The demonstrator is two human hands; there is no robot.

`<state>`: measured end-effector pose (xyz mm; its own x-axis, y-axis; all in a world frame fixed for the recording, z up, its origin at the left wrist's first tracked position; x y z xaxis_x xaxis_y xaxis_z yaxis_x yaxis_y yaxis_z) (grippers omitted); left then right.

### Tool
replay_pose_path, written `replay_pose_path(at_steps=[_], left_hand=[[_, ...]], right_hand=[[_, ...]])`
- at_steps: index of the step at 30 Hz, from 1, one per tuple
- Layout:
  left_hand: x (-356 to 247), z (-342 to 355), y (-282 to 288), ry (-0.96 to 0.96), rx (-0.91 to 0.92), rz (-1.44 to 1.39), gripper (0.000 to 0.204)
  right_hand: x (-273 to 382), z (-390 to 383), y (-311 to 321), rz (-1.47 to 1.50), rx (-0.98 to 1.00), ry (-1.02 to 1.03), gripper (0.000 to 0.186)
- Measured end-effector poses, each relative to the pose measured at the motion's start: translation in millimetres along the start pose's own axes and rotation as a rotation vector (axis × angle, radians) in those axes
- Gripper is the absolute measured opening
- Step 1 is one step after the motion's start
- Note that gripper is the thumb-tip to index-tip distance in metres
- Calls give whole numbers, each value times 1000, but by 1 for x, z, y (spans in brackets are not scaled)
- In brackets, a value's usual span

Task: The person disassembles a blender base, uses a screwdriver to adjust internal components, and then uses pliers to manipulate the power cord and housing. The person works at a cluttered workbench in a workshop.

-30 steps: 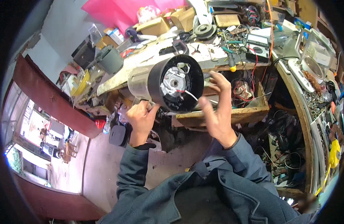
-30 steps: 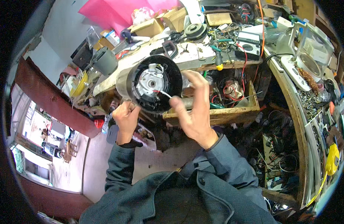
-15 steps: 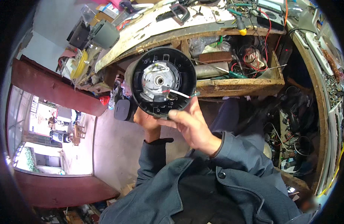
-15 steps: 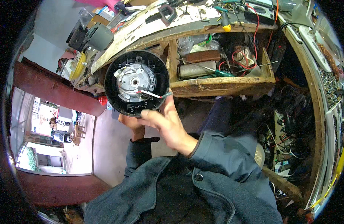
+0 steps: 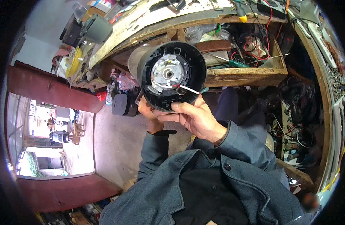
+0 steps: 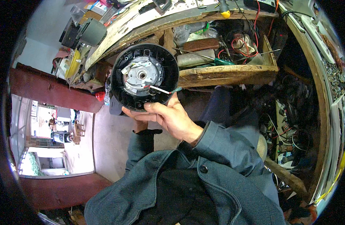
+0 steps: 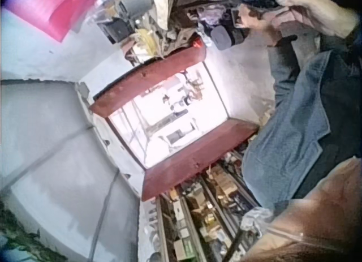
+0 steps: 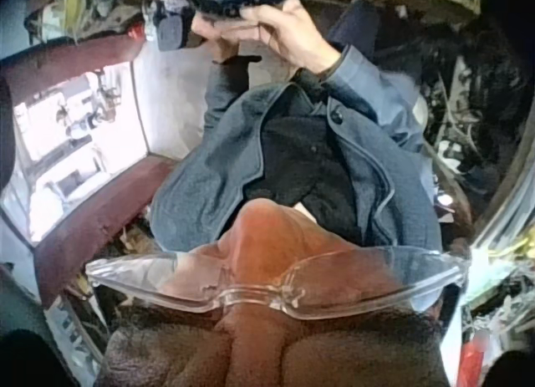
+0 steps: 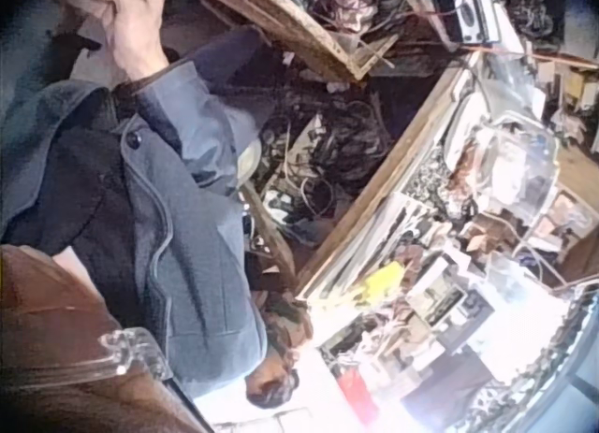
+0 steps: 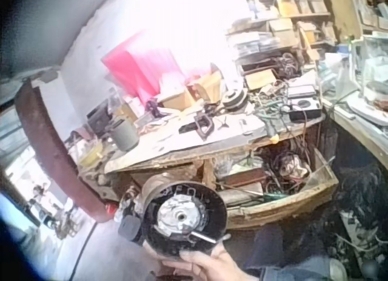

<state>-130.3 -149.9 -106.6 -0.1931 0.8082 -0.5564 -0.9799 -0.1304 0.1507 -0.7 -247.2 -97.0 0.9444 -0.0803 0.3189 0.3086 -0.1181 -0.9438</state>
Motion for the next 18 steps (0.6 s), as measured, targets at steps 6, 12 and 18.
replay_pose_path(at_steps=[6,12,18], left_hand=[[12,-2,-16,80,-13,7,46],[6,-1,-37,224,-85,-256,102],[36,-9,-43,252,99,-99,126]], right_hand=[[3,3,21,110,-118,43,58],[18,-2,25,13,-150,89,51],[17,1,36,-39,-132,125,46]])
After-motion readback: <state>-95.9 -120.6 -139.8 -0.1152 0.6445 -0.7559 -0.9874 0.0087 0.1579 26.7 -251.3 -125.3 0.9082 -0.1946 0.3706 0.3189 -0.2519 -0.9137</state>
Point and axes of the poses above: each hand's wrist, its own z-axis towards the middle knuckle, its own y-axis out of the back of the hand, x = y × z, the point moved 8 cm from there along z, towards the middle knuckle, and after that the axes turned 14 degrees about -x, right-handed, at the moved point
